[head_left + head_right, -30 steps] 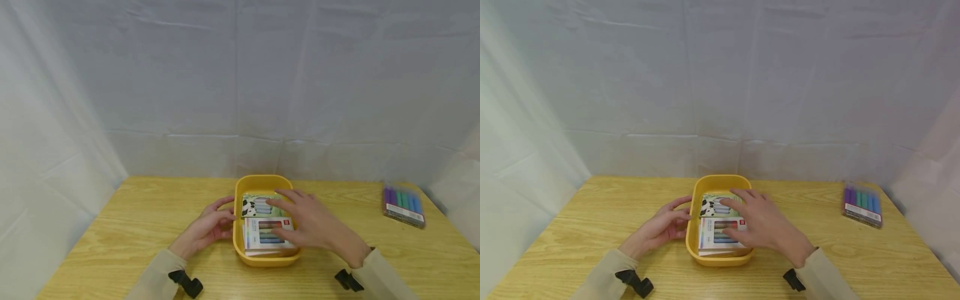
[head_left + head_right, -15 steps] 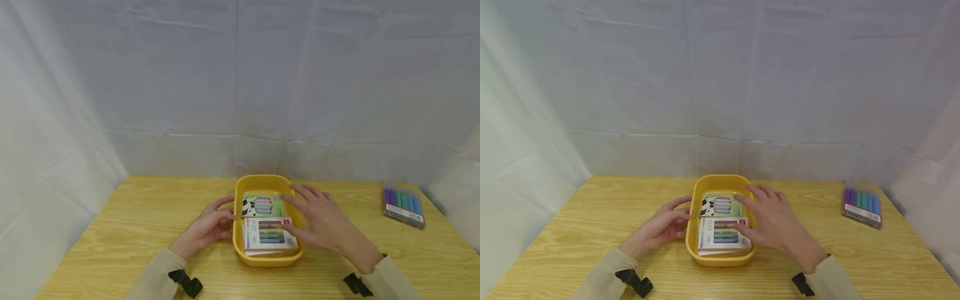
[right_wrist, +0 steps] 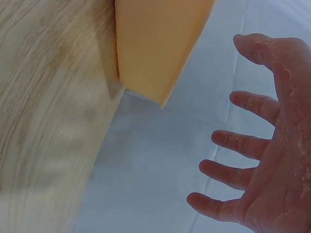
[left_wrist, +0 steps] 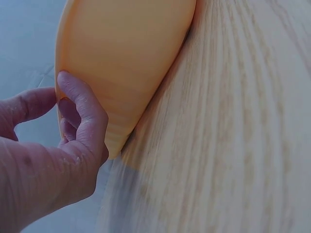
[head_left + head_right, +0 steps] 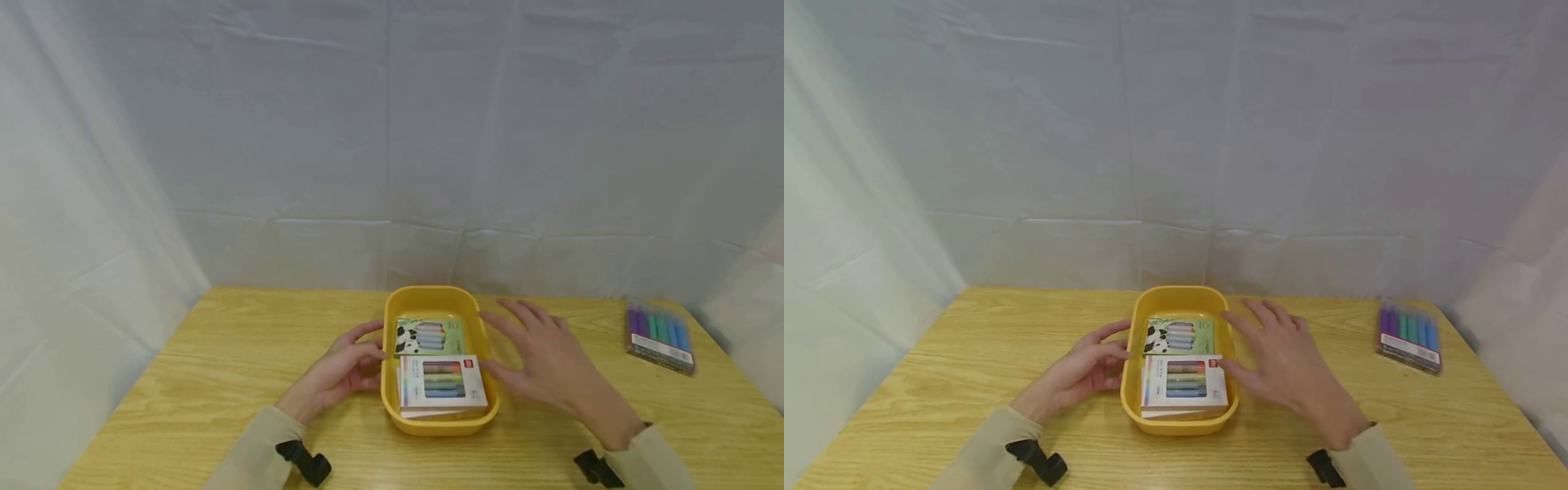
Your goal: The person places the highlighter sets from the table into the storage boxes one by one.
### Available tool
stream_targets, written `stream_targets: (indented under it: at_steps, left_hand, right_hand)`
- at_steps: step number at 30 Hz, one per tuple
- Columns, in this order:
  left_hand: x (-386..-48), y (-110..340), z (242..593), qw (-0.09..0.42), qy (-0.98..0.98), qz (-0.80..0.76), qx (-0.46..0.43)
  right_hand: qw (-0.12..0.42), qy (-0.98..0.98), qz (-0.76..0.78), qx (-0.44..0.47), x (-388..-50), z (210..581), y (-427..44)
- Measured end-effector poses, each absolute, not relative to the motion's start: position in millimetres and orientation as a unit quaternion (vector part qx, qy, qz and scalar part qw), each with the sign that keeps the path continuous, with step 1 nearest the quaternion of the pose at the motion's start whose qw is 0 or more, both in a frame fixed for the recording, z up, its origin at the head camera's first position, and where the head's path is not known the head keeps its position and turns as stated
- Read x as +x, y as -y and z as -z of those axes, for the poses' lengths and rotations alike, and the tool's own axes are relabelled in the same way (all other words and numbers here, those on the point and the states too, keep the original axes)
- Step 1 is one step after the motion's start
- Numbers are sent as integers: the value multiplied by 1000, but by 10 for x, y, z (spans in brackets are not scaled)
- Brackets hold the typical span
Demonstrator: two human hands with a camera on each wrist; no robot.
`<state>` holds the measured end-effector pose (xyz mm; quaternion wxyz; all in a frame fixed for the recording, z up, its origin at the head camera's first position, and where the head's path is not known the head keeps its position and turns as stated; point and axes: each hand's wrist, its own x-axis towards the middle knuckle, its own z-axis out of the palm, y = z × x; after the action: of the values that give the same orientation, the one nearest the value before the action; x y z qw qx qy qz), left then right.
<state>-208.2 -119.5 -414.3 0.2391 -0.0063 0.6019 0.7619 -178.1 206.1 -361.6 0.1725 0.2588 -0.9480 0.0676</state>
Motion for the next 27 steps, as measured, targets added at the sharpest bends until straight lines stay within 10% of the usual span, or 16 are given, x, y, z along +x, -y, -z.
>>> stream_targets:
  at_steps: [27]
  left_hand:
    - [-2113,1191,4180,235,-602,-763,-5]
  right_hand:
    - [152,970,-46,186,-1789,3682,-2451]
